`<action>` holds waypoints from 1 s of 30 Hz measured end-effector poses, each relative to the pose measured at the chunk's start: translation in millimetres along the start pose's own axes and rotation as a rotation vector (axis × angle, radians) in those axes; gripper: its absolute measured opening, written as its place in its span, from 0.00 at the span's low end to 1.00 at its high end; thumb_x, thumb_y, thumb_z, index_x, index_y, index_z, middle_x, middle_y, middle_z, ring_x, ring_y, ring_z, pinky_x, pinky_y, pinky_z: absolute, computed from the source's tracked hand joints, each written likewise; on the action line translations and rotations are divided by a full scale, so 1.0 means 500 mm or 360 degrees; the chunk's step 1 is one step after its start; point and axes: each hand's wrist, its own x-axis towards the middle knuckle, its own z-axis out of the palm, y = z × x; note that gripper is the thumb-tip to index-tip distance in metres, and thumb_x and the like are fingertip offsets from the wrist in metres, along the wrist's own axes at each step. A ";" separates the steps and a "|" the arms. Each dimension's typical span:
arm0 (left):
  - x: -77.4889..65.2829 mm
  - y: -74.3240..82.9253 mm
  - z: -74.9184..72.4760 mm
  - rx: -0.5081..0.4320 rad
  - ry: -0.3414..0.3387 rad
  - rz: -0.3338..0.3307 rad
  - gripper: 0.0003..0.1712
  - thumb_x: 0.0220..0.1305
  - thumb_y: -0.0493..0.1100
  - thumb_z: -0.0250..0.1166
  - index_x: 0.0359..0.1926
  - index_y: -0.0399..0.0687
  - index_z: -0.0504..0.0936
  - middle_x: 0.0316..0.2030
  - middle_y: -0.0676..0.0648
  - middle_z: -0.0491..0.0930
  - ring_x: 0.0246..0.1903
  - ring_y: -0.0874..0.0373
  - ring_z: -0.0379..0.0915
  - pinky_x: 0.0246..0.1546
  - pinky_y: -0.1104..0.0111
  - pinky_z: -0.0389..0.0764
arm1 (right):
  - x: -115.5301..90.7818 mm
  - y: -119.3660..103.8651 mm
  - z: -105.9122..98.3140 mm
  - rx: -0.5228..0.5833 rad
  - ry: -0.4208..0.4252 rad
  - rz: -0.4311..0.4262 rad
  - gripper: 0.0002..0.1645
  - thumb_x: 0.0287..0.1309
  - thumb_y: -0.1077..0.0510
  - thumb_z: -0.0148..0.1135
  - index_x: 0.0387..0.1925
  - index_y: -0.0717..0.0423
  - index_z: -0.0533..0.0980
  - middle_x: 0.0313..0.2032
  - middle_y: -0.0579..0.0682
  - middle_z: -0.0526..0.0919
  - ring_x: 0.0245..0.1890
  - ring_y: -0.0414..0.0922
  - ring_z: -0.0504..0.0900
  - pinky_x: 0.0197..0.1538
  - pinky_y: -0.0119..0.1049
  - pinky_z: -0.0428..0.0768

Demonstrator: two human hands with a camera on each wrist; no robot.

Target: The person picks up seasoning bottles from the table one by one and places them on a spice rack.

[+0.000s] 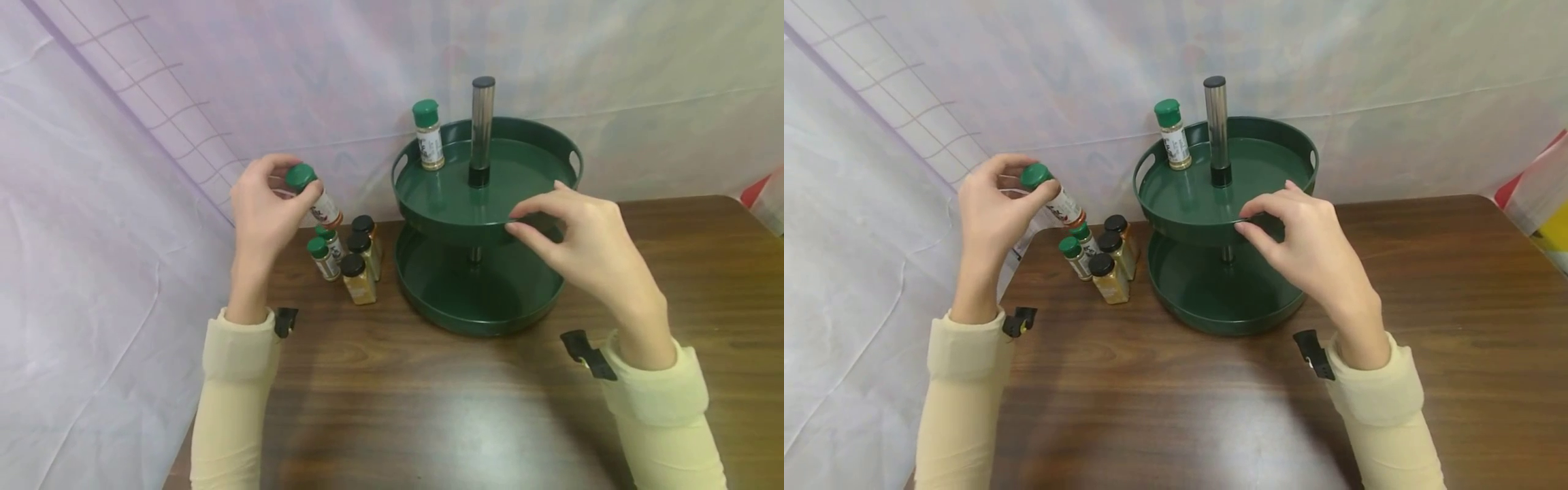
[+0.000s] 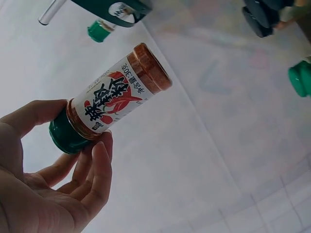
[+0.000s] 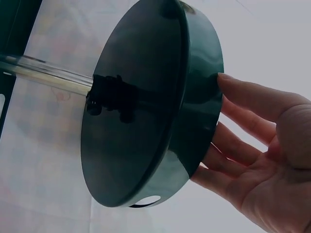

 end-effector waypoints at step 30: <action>0.077 0.124 0.058 -0.0118 -0.0037 0.0181 0.18 0.61 0.42 0.67 0.51 0.40 0.85 0.42 0.44 0.82 0.35 0.56 0.79 0.37 0.72 0.78 | 0.001 -0.008 0.009 0.0025 -0.0042 -0.0041 0.11 0.55 0.66 0.74 0.42 0.57 0.87 0.36 0.50 0.88 0.39 0.47 0.85 0.51 0.44 0.78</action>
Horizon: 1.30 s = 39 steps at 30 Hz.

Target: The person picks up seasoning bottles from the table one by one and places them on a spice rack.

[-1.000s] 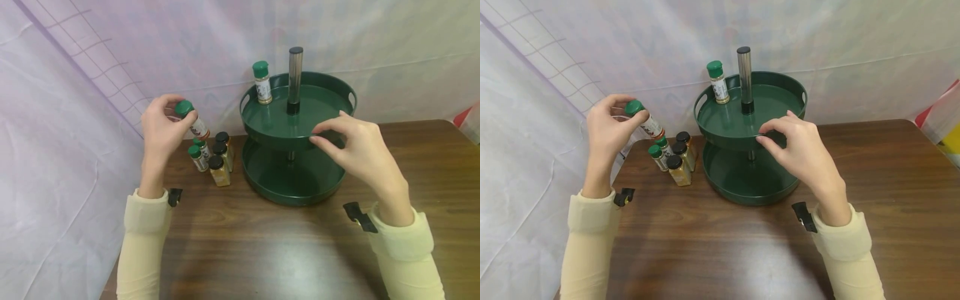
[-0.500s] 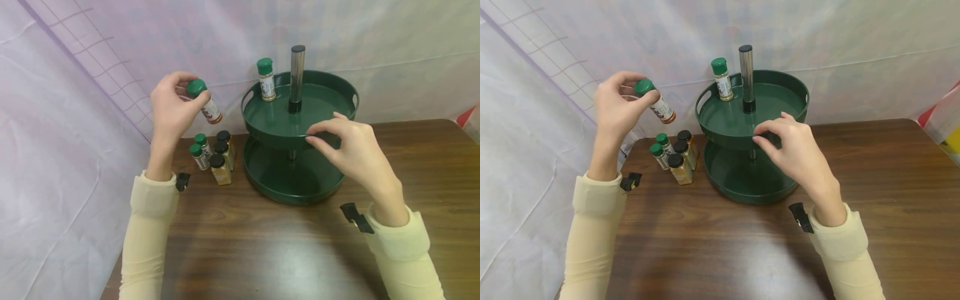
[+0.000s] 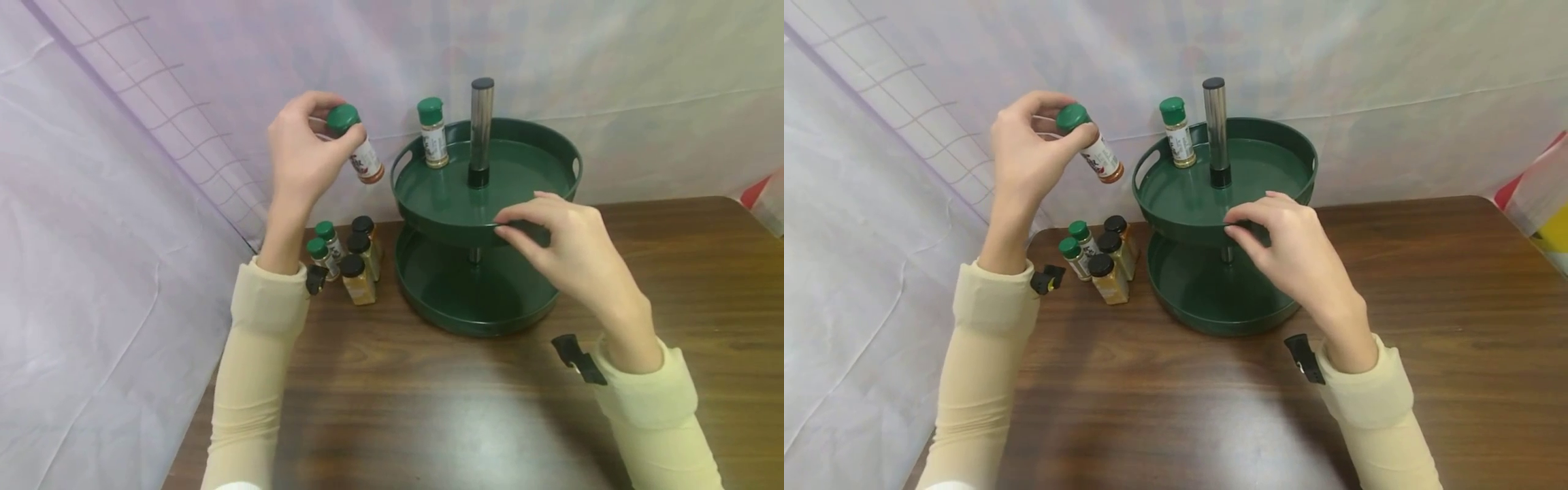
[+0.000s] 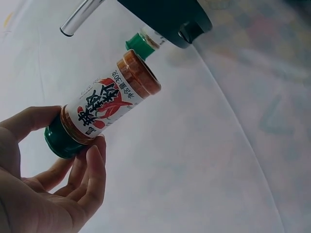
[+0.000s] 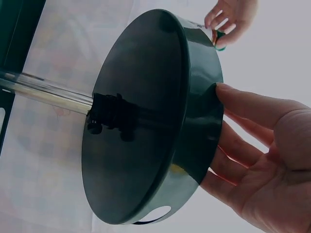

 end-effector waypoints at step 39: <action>0.031 -0.024 0.141 -0.0027 -0.0298 -0.0117 0.21 0.64 0.43 0.67 0.57 0.42 0.81 0.46 0.44 0.80 0.39 0.55 0.78 0.40 0.68 0.77 | 0.002 -0.030 0.019 0.0061 -0.0007 -0.0072 0.11 0.55 0.68 0.73 0.42 0.58 0.87 0.37 0.48 0.89 0.40 0.47 0.85 0.50 0.46 0.79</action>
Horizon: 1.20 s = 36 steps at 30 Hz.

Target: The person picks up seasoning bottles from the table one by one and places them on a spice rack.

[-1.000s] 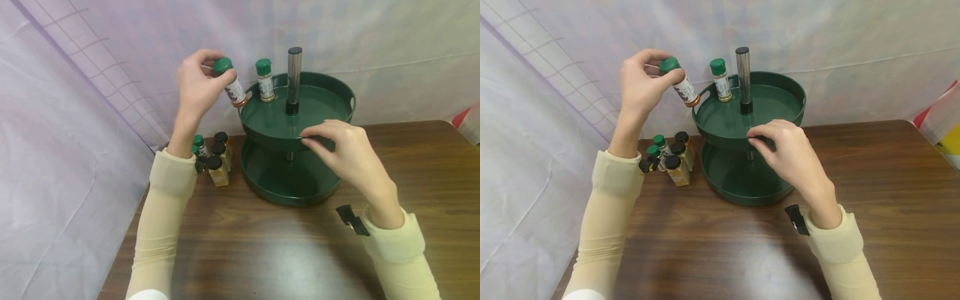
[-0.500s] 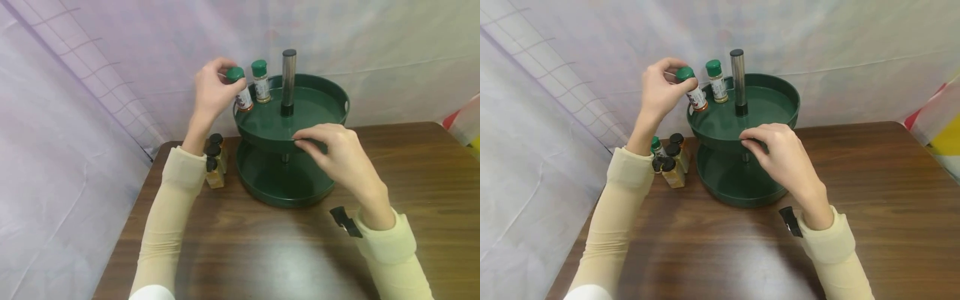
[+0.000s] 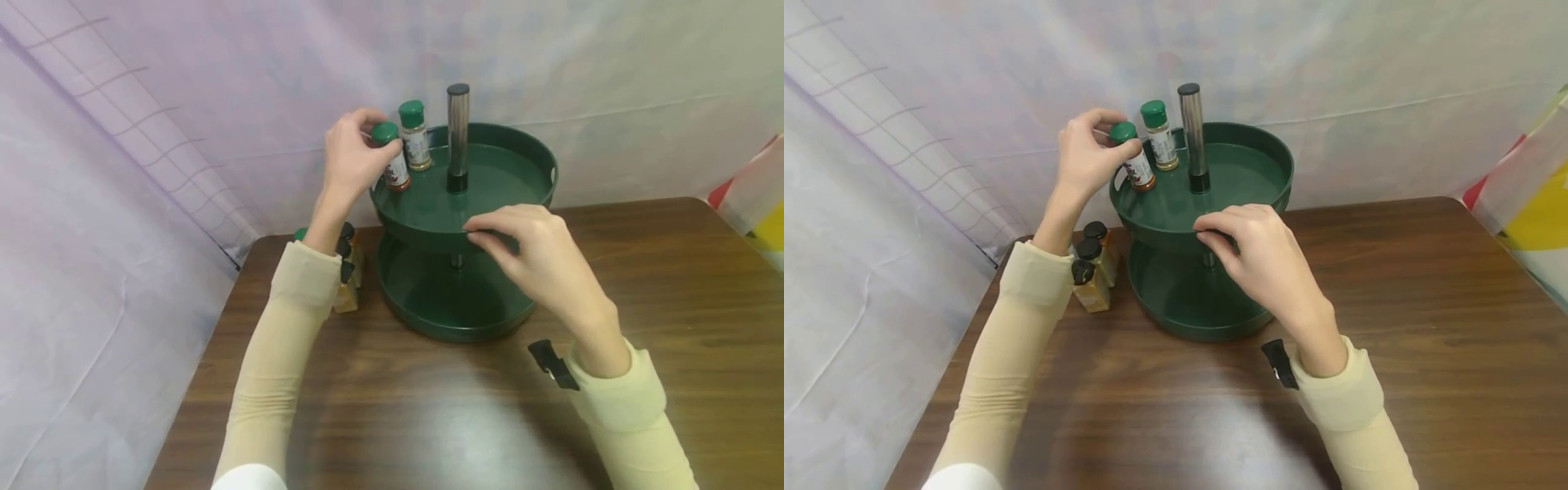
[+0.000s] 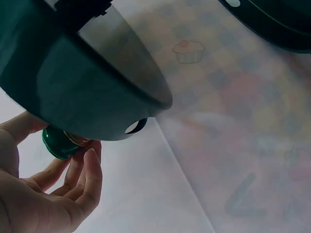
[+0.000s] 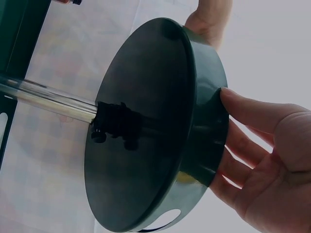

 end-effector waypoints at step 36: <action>-0.005 -0.020 -0.004 0.0137 -0.0183 -0.0129 0.37 0.70 0.47 0.64 0.75 0.44 0.62 0.54 0.41 0.74 0.51 0.51 0.75 0.51 0.61 0.76 | 0.007 0.013 0.003 -0.0016 0.0009 -0.0047 0.11 0.56 0.66 0.73 0.42 0.57 0.87 0.38 0.49 0.89 0.42 0.49 0.85 0.54 0.48 0.77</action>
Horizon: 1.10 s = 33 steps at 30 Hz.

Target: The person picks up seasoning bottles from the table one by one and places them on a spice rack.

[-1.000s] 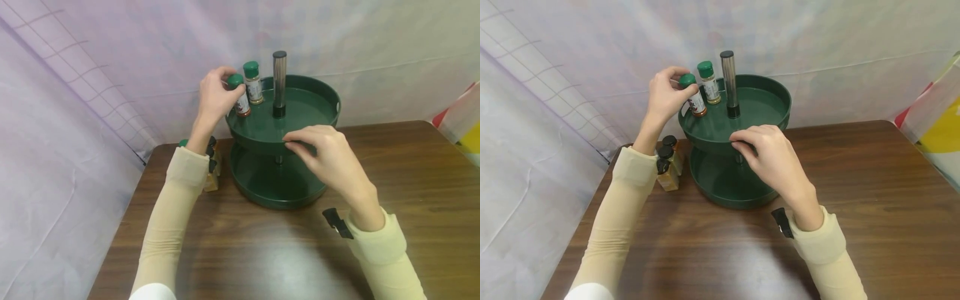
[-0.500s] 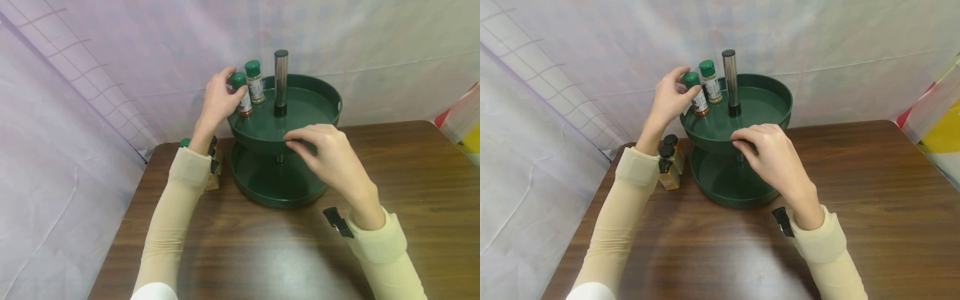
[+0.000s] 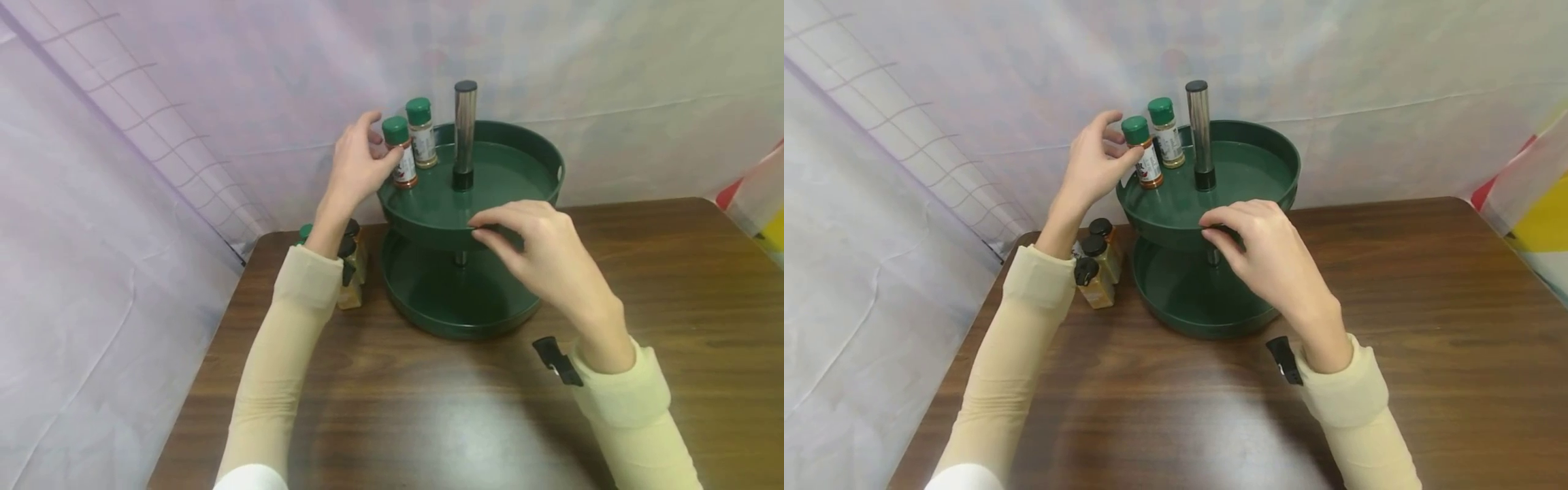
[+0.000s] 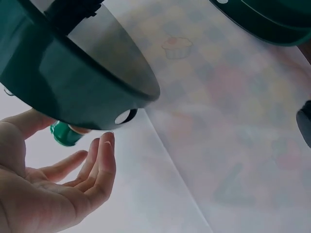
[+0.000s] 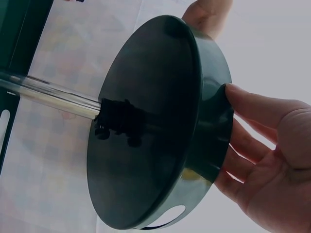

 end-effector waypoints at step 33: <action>-0.143 -0.145 -0.050 0.0053 0.0204 -0.0113 0.29 0.65 0.42 0.67 0.64 0.38 0.74 0.54 0.35 0.75 0.53 0.40 0.73 0.56 0.50 0.73 | -0.021 0.058 -0.067 -0.0149 0.0000 0.0058 0.13 0.52 0.64 0.77 0.41 0.53 0.87 0.36 0.44 0.87 0.27 0.36 0.70 0.41 0.35 0.68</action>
